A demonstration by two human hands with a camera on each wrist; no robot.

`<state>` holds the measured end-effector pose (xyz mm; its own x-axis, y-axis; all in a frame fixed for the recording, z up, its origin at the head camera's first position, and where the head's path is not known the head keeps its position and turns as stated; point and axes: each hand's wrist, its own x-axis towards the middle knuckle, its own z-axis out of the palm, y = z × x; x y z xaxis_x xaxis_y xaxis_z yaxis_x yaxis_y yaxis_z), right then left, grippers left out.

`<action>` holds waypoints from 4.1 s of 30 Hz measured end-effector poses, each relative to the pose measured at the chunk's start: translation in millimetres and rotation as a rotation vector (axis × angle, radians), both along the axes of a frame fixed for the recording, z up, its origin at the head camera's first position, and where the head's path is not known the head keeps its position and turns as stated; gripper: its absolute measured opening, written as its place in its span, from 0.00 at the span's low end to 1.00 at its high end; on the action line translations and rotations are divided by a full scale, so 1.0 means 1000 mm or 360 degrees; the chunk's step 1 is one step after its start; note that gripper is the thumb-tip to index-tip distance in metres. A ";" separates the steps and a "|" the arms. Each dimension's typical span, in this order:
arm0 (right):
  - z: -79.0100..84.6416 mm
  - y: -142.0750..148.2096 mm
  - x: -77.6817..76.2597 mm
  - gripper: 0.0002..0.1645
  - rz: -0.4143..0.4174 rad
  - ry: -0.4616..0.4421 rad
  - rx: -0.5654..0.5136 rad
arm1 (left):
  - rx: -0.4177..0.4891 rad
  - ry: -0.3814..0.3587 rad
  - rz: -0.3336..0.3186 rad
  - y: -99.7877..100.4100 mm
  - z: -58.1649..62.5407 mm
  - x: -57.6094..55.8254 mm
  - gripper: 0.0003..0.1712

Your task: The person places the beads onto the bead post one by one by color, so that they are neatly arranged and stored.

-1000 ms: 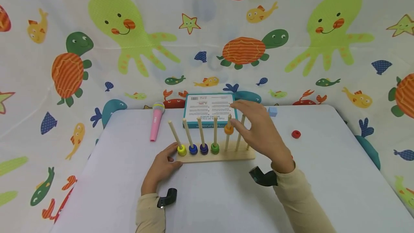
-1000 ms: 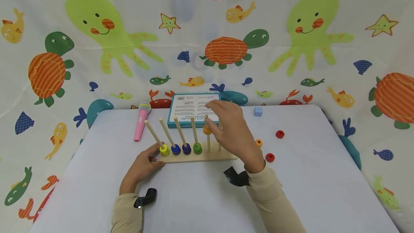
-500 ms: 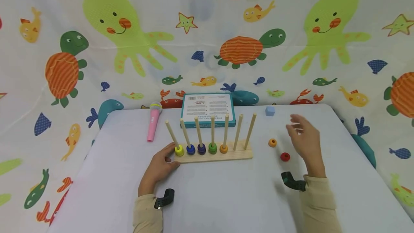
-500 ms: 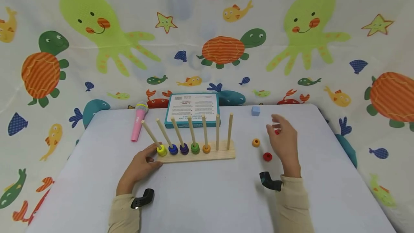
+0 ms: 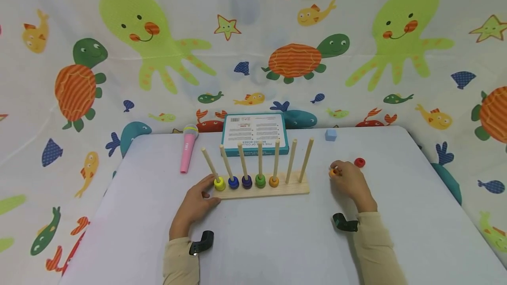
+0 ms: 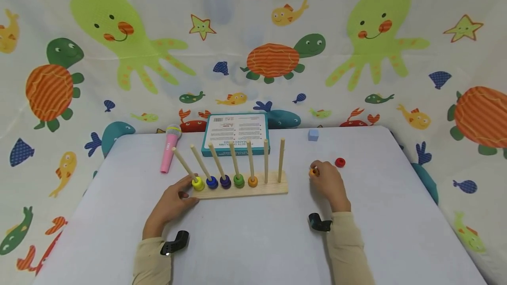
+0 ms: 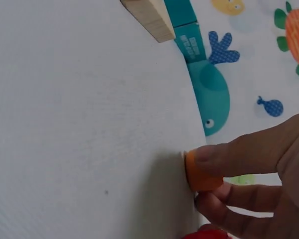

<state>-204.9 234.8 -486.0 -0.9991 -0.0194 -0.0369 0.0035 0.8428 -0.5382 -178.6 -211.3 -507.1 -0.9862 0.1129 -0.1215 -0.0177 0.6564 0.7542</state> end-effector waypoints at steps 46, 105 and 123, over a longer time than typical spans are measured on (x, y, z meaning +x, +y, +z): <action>0.110 -0.031 0.045 0.28 -0.0177 0.1034 -0.0453 | -0.0006 -0.0021 0.0032 -0.001 0.001 0.002 0.41; 0.131 -0.101 0.023 0.23 0.0485 0.0936 -0.0336 | -0.0027 -0.0007 0.0033 0.000 0.000 0.001 0.40; 0.061 0.034 0.005 0.32 -0.0620 0.0430 -0.0480 | -0.0045 -0.0052 0.0053 0.001 0.003 0.001 0.41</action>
<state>-200.1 269.0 -424.8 -0.9078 0.3829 0.1713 0.1123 0.6153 -0.7802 -177.3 -210.6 -504.6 -0.9848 0.0762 -0.1562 -0.0641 0.6763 0.7338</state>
